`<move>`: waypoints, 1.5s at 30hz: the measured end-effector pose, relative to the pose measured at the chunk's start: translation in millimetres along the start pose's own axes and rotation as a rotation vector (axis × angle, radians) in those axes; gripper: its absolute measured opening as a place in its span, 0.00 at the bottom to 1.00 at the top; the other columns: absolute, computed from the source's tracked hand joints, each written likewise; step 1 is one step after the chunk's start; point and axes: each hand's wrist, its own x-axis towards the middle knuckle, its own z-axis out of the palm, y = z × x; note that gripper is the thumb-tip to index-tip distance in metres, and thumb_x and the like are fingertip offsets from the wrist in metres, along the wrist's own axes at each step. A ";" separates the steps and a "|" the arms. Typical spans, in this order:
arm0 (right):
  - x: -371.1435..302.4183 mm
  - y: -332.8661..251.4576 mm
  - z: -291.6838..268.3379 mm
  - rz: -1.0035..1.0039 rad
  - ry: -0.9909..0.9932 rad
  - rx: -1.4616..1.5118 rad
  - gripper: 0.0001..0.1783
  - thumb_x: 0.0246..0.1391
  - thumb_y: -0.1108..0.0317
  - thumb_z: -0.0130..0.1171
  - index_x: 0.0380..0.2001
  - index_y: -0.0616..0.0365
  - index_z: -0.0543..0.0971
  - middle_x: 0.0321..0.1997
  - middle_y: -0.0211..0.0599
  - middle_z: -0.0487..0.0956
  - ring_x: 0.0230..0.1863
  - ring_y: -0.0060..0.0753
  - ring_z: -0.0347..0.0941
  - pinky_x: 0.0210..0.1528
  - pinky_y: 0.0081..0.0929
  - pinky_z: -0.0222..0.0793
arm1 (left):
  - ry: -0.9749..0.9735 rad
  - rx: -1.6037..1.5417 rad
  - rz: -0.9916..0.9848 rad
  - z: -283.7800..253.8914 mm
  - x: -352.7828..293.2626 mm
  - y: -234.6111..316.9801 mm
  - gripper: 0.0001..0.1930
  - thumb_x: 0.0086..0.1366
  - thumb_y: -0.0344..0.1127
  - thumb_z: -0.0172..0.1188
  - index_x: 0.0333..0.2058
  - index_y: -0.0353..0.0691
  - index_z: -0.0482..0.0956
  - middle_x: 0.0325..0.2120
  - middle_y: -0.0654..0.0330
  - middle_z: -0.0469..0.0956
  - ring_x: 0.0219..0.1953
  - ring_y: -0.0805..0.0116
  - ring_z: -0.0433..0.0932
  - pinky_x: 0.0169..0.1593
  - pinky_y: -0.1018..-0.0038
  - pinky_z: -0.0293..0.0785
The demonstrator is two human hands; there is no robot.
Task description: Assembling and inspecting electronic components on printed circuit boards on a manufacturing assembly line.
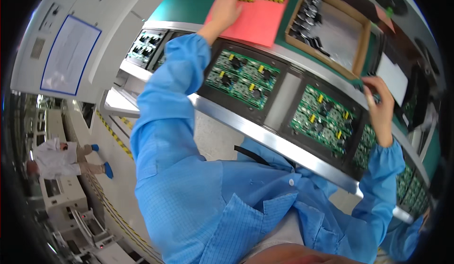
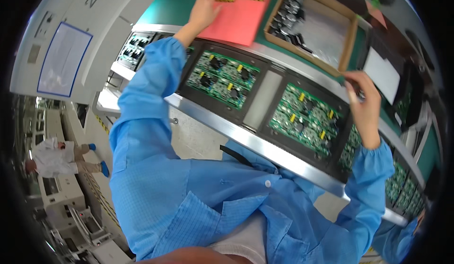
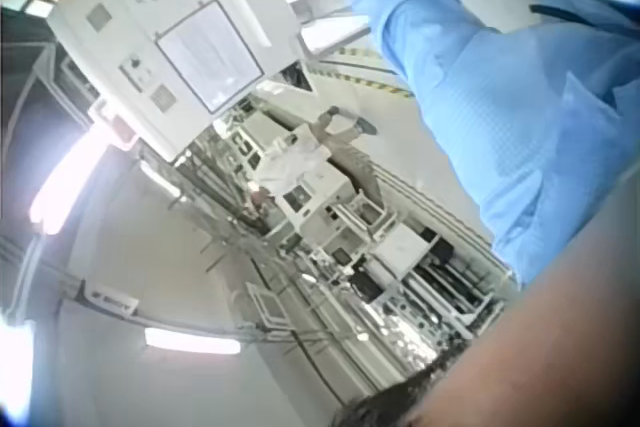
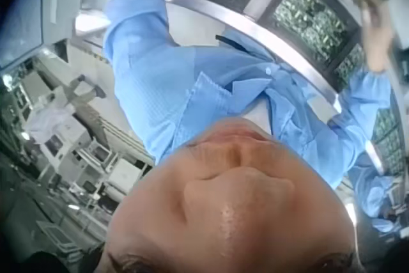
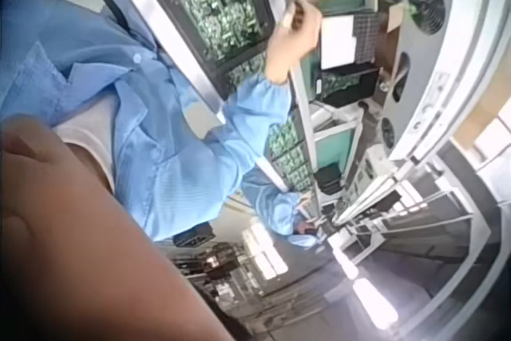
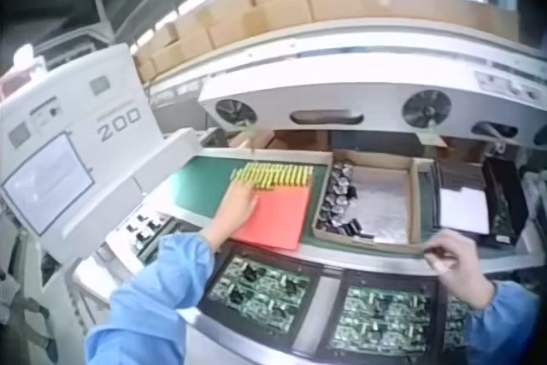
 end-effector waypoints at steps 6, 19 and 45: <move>202.5 -47.1 188.3 -0.329 -0.166 0.058 0.16 0.56 0.75 0.65 0.49 0.60 0.81 0.42 0.40 0.79 0.39 0.37 0.76 0.44 0.32 0.72 | 0.113 -0.062 0.001 28.3 11.2 -34.8 0.15 0.62 0.40 0.64 0.46 0.43 0.85 0.40 0.52 0.83 0.44 0.49 0.81 0.49 0.55 0.78; 315.4 9.6 340.7 -0.325 -0.134 -0.352 0.18 0.64 0.74 0.55 0.56 0.64 0.74 0.61 0.58 0.72 0.60 0.63 0.70 0.59 0.48 0.68 | 0.444 -0.283 0.024 62.1 -0.4 -35.4 0.11 0.49 0.34 0.68 0.34 0.52 0.89 0.32 0.61 0.82 0.42 0.54 0.79 0.45 0.57 0.76; -40.2 6.5 -1.8 0.281 0.295 -0.291 0.19 0.54 0.76 0.70 0.50 0.55 0.83 0.32 0.27 0.80 0.28 0.16 0.67 0.33 0.20 0.67 | 0.209 -0.464 0.083 -3.5 -6.4 -89.3 0.17 0.62 0.36 0.71 0.49 0.41 0.84 0.40 0.60 0.84 0.35 0.68 0.80 0.41 0.74 0.78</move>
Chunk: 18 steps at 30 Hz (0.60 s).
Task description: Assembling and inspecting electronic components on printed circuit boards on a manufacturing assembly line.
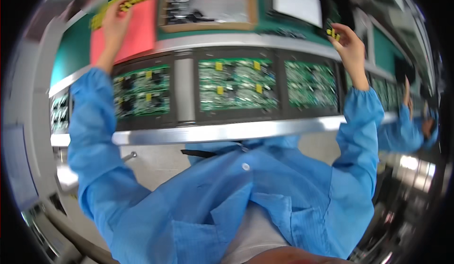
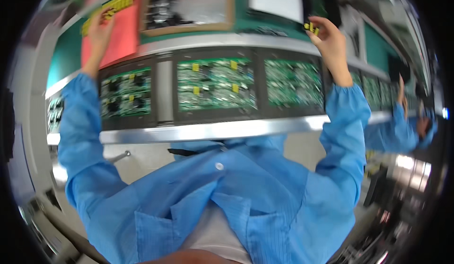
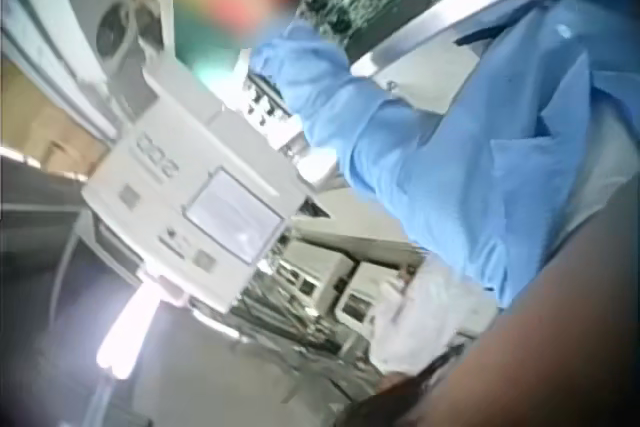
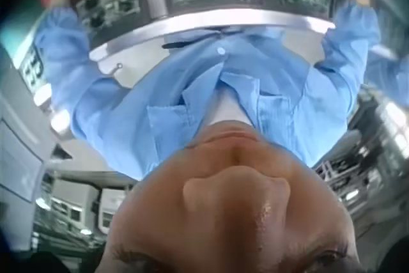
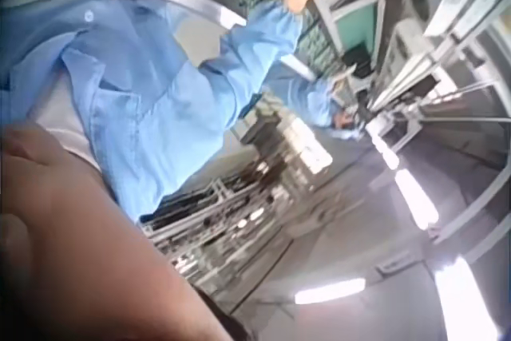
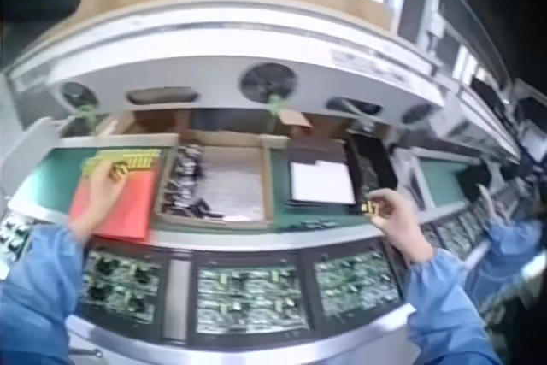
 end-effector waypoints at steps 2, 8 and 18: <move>-33.4 46.0 -20.1 0.089 -0.100 -0.149 0.19 0.53 0.76 0.70 0.49 0.55 0.83 0.29 0.26 0.78 0.28 0.16 0.67 0.33 0.20 0.68 | -0.066 -0.096 -0.014 19.4 4.7 60.8 0.16 0.61 0.33 0.72 0.48 0.41 0.84 0.38 0.63 0.84 0.34 0.73 0.80 0.38 0.78 0.76; -81.9 80.5 2.7 0.160 -0.292 -0.067 0.20 0.46 0.79 0.69 0.46 0.58 0.83 0.32 0.42 0.81 0.30 0.37 0.74 0.37 0.33 0.73 | -0.545 -0.439 0.034 96.2 -14.0 258.3 0.15 0.57 0.33 0.72 0.45 0.44 0.85 0.38 0.58 0.85 0.38 0.63 0.84 0.43 0.70 0.81; -98.8 104.9 14.3 -0.023 -0.271 -0.024 0.20 0.47 0.80 0.69 0.46 0.59 0.83 0.32 0.42 0.78 0.28 0.38 0.70 0.34 0.36 0.70 | -0.911 -0.378 0.323 197.8 -55.2 379.6 0.12 0.60 0.38 0.70 0.42 0.45 0.85 0.32 0.57 0.83 0.43 0.58 0.80 0.46 0.64 0.80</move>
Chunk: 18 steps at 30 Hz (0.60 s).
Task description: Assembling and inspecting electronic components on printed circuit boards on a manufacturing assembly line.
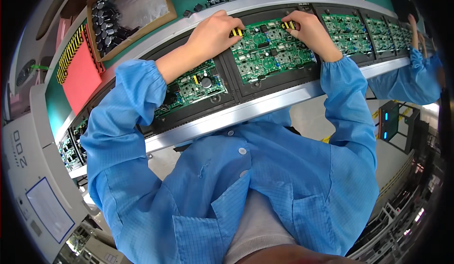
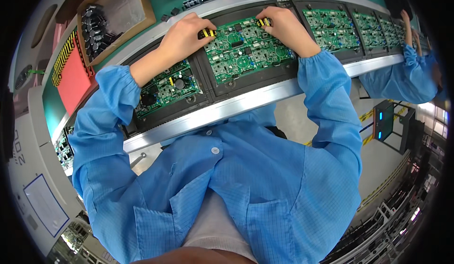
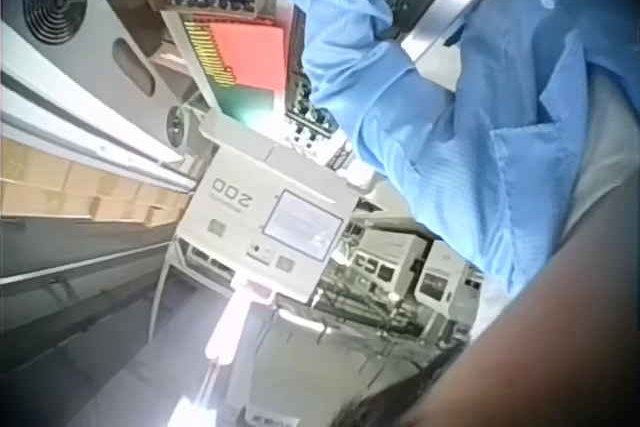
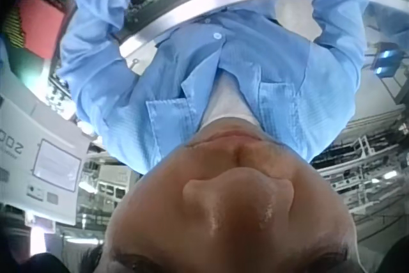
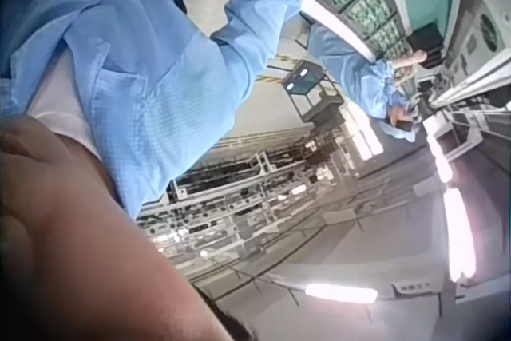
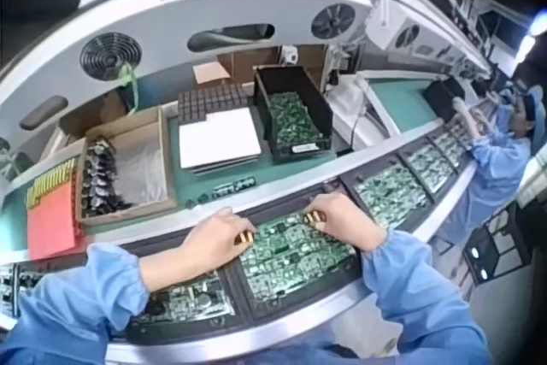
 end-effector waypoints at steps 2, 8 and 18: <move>-0.7 1.7 1.3 0.001 0.000 -0.015 0.19 0.47 0.80 0.68 0.45 0.60 0.83 0.34 0.44 0.80 0.30 0.41 0.73 0.36 0.37 0.72 | -0.039 0.009 -0.011 5.9 5.3 0.8 0.12 0.60 0.38 0.70 0.42 0.45 0.86 0.32 0.57 0.83 0.43 0.59 0.80 0.45 0.63 0.80; -2.5 7.0 5.0 -0.072 0.016 -0.108 0.18 0.50 0.77 0.68 0.46 0.63 0.81 0.43 0.45 0.81 0.42 0.52 0.79 0.44 0.41 0.76 | -0.049 0.061 0.047 16.5 12.7 3.1 0.11 0.60 0.38 0.70 0.41 0.45 0.87 0.31 0.58 0.83 0.43 0.59 0.80 0.45 0.63 0.81; -3.8 0.3 7.9 -0.033 0.016 -0.132 0.19 0.50 0.77 0.69 0.47 0.62 0.80 0.44 0.44 0.82 0.43 0.52 0.80 0.45 0.39 0.78 | 0.003 0.155 0.206 19.0 14.2 -2.6 0.10 0.61 0.38 0.68 0.41 0.44 0.87 0.34 0.60 0.83 0.44 0.59 0.81 0.46 0.64 0.81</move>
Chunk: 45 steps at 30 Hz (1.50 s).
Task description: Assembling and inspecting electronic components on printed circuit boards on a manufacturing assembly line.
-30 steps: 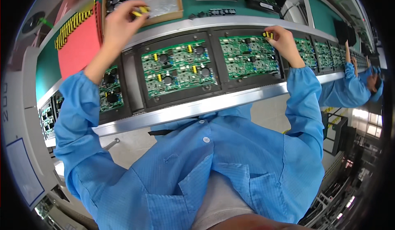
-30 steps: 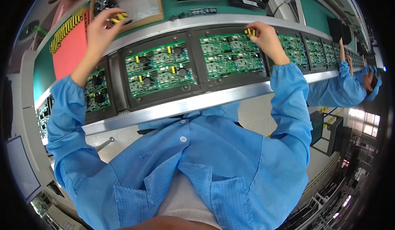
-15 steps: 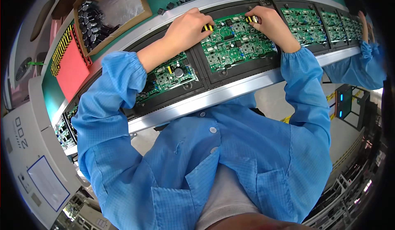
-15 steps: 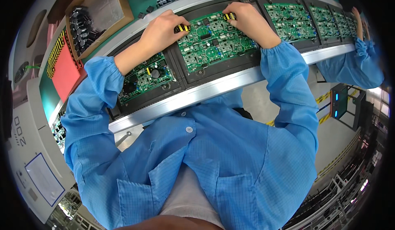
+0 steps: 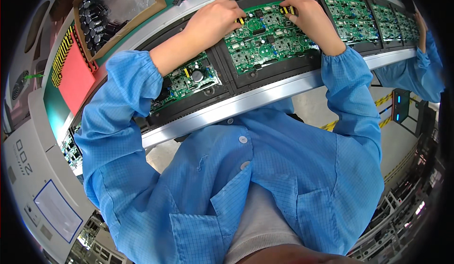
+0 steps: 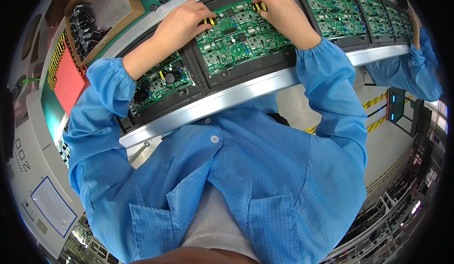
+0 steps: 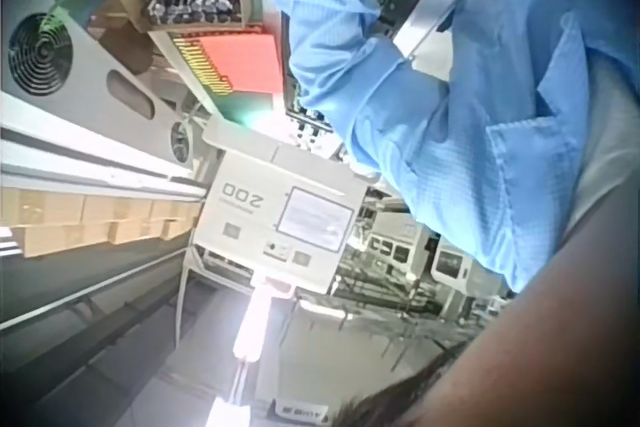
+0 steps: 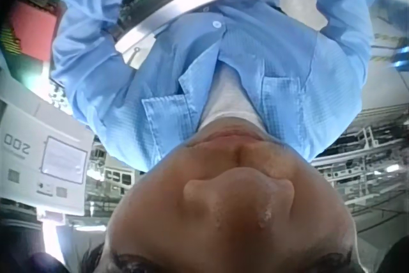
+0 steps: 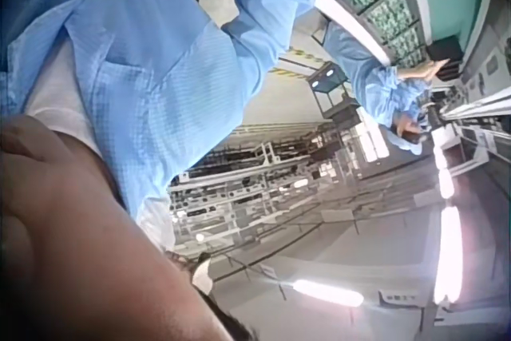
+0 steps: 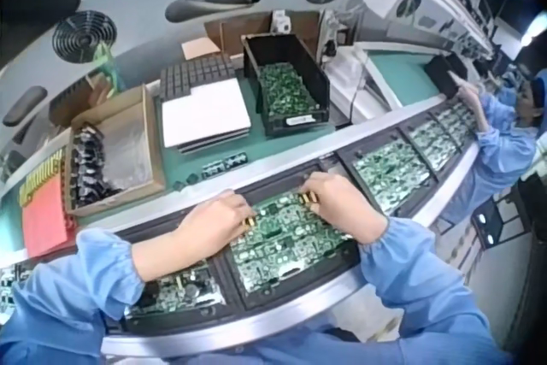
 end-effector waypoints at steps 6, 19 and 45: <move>-1.5 0.9 2.2 0.001 -0.009 -0.018 0.18 0.49 0.77 0.69 0.46 0.62 0.80 0.45 0.44 0.82 0.44 0.52 0.80 0.45 0.39 0.78 | -0.060 -0.381 -0.159 -29.3 2.3 16.4 0.11 0.56 0.36 0.73 0.35 0.39 0.87 0.35 0.56 0.82 0.37 0.58 0.84 0.43 0.66 0.81; -53.6 -16.1 -35.0 0.078 -0.009 0.336 0.21 0.52 0.75 0.71 0.51 0.54 0.83 0.40 0.33 0.80 0.37 0.29 0.76 0.39 0.27 0.75 | -0.216 -0.399 -0.026 0.2 -9.7 48.5 0.12 0.57 0.27 0.69 0.41 0.37 0.85 0.40 0.55 0.83 0.47 0.52 0.82 0.53 0.60 0.79; -64.3 -38.4 -18.9 0.075 0.008 -0.006 0.14 0.51 0.73 0.70 0.43 0.60 0.83 0.43 0.39 0.83 0.48 0.48 0.79 0.51 0.37 0.75 | -0.040 -0.051 0.144 -51.0 -28.0 22.7 0.12 0.60 0.32 0.68 0.44 0.46 0.84 0.40 0.63 0.83 0.43 0.59 0.79 0.51 0.65 0.78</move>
